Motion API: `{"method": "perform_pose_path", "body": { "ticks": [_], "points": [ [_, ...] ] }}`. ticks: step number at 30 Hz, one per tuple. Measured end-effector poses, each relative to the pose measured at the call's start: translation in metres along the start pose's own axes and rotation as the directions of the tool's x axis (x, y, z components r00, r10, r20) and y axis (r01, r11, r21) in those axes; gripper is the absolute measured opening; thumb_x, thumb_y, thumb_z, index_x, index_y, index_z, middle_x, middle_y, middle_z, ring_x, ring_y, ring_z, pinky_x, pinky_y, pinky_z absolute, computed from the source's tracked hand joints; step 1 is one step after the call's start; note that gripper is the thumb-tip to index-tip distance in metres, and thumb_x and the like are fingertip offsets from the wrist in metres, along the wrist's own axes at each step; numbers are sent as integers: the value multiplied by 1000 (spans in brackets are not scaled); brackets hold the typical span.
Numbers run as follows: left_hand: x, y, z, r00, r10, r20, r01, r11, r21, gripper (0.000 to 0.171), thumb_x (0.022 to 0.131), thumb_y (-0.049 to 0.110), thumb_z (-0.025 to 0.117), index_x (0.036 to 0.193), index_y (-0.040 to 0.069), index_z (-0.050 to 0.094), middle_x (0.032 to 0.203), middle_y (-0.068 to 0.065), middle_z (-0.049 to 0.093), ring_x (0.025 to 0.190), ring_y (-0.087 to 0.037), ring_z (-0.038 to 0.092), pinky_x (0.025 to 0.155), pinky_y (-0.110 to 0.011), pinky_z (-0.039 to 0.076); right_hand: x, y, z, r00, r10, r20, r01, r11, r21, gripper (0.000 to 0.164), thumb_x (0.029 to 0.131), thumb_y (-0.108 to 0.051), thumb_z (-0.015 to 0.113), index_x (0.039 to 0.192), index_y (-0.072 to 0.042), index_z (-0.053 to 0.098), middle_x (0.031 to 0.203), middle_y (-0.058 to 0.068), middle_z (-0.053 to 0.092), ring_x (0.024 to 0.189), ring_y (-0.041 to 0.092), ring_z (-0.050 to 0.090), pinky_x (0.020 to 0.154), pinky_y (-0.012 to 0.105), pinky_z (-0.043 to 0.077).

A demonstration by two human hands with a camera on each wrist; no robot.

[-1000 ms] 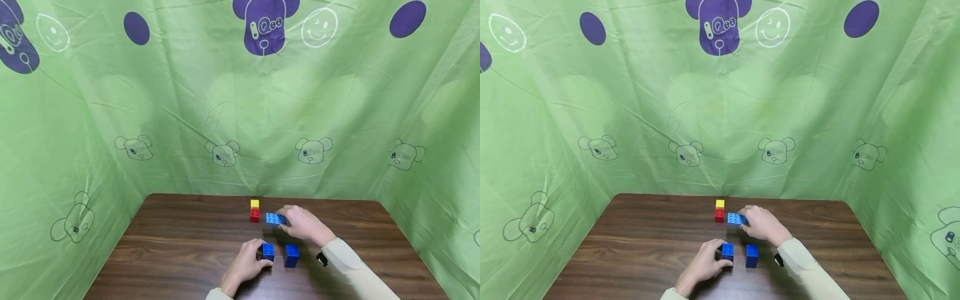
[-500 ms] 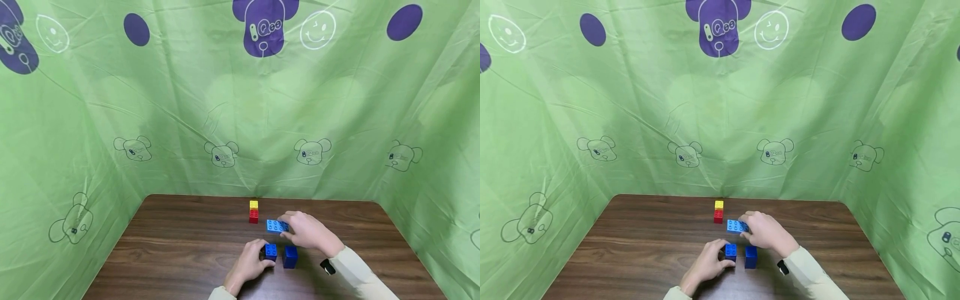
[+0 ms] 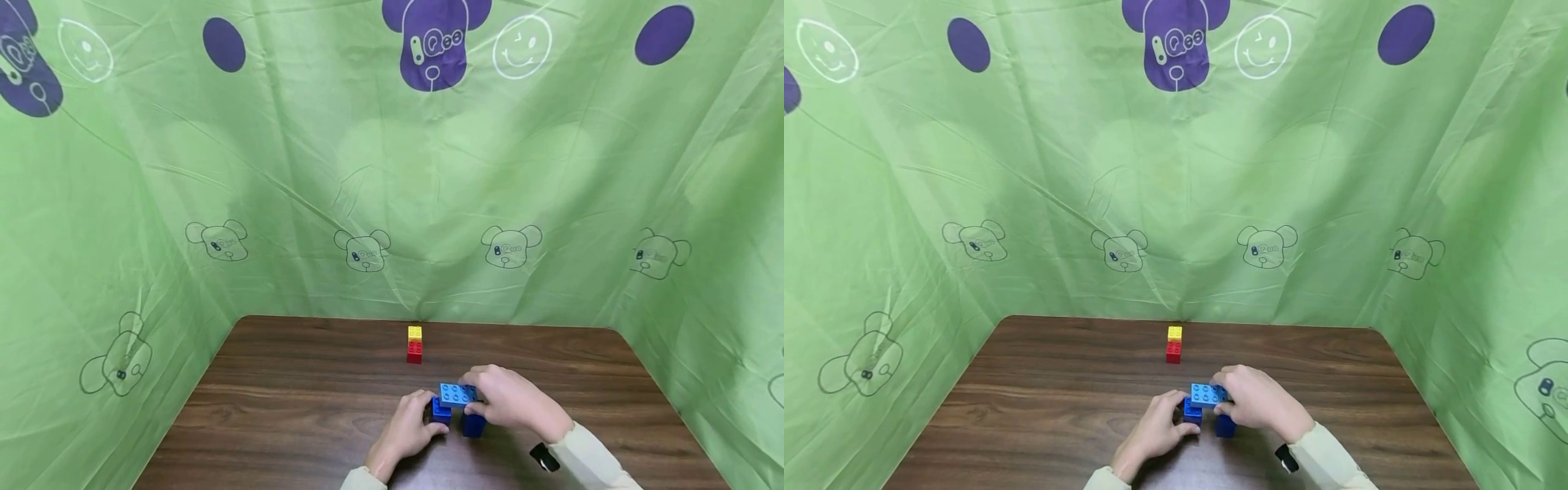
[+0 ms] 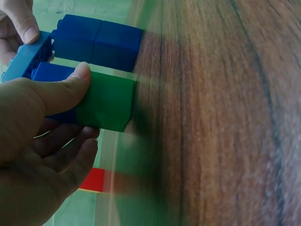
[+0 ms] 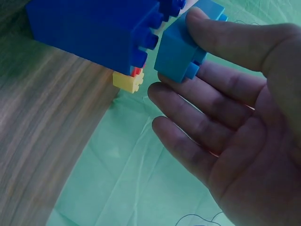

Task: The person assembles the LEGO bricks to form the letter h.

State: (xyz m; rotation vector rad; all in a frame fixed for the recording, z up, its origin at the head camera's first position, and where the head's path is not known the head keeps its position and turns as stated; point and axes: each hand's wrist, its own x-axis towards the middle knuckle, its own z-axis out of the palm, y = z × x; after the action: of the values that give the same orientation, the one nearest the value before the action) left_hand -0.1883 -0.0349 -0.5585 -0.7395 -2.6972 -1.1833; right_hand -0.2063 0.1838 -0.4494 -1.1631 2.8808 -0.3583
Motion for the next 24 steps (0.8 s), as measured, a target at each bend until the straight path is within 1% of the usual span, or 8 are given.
{"method": "perform_pose_path", "body": {
  "ticks": [4,7,13,18,24],
  "points": [
    [-1,0,1,1000,-6,-2,6,1000,9,34,81,23,87,107,10,71,96,6,68,92,-7,63,85,-27,54,-2,-1,2,1000,-1,18,1,1000,-4,28,84,-26,83,105,-11,72,92,-6,68,74,-1,53,62,25,50],
    [-1,-1,1,1000,-6,-2,6,1000,15,33,81,24,87,107,10,71,96,6,68,93,-9,63,85,-28,54,-3,0,3,1000,2,27,-2,1000,-15,30,84,-28,83,106,-10,72,93,-5,68,74,-1,52,62,25,49],
    [-1,-1,1,1000,-15,1,15,1000,16,33,81,26,87,106,12,71,96,7,67,93,-9,63,84,-29,53,-3,0,4,1000,-6,20,6,1000,-27,29,83,-28,84,105,-11,73,92,-6,68,75,-1,55,63,25,51],
    [-2,-1,1,1000,-21,5,21,1000,15,34,81,24,86,108,11,71,97,5,68,93,-9,63,84,-28,54,-4,0,5,1000,2,23,-2,1000,0,28,85,-26,83,107,-11,73,94,-5,69,77,1,58,64,25,52],
    [-1,-1,2,999,-41,15,40,999,11,34,81,25,86,107,11,71,97,6,68,92,-7,61,84,-28,54,-7,1,5,999,16,29,-17,1000,22,30,86,-24,82,111,-10,72,101,-2,71,86,6,65,71,28,57]
  ]
}}
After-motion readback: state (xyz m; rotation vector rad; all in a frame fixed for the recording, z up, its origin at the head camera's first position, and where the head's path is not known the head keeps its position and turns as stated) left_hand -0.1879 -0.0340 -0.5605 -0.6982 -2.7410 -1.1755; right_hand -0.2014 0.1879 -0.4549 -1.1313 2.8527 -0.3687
